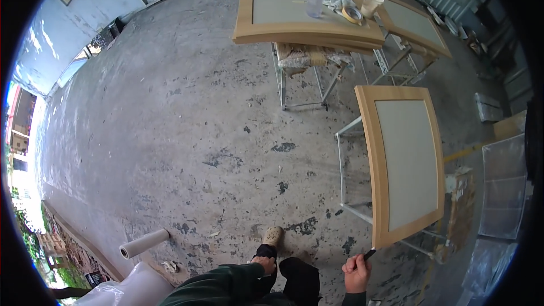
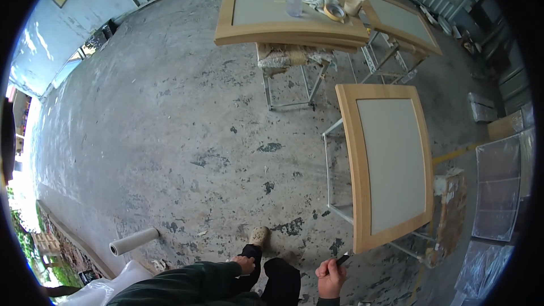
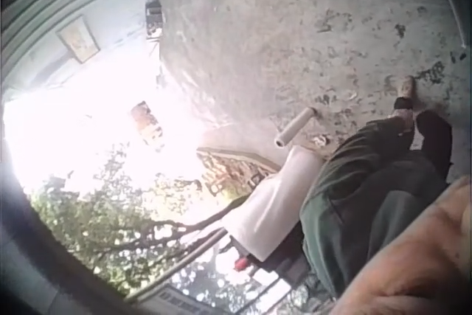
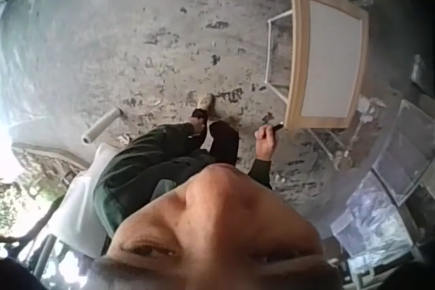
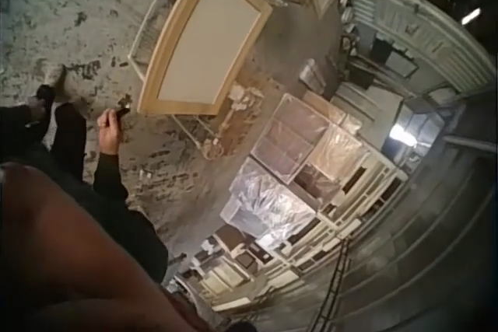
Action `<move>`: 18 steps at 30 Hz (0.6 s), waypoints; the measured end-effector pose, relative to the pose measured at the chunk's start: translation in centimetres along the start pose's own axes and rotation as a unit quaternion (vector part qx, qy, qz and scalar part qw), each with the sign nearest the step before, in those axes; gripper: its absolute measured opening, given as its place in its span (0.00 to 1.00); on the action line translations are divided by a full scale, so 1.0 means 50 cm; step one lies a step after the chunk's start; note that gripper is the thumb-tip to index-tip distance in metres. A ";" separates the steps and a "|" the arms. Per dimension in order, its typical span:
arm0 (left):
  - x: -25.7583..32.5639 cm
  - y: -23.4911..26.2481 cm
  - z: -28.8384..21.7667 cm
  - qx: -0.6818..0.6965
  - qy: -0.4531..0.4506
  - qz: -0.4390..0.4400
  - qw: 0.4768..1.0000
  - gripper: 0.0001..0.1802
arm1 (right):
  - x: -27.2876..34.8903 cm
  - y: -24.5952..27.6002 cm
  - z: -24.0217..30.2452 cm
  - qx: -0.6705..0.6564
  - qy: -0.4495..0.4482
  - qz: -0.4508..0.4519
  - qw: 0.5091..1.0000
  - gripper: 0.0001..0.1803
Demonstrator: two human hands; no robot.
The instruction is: Repairing small imperfections on wooden furniture frames using wood filler and a scraper tool.
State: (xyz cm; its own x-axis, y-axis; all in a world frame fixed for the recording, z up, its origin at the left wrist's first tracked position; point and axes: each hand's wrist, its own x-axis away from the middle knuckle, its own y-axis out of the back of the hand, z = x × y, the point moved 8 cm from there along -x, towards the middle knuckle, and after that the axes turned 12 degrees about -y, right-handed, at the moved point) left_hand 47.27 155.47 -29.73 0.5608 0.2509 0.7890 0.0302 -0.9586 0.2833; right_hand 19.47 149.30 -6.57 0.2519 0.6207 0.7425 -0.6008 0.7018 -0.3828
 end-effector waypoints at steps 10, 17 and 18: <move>0.118 0.254 0.159 0.107 0.205 -0.139 0.963 0.21 | -0.218 -0.221 0.013 0.069 -0.087 0.092 0.990 0.10; 0.071 0.623 0.015 0.154 0.124 -0.380 0.904 0.13 | -0.375 -0.352 0.086 0.101 -0.106 0.093 0.985 0.10; 0.066 0.673 0.007 0.173 0.110 -0.409 0.889 0.14 | -0.393 -0.365 0.093 0.098 -0.109 0.086 0.985 0.09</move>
State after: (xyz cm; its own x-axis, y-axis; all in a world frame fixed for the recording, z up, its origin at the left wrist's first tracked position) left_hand 50.44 123.97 -17.79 0.0603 0.8672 0.4943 0.6275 -0.4180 0.6569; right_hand 21.97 122.69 -11.62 -0.0226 0.6205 0.7839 -0.7612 0.4977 -0.4159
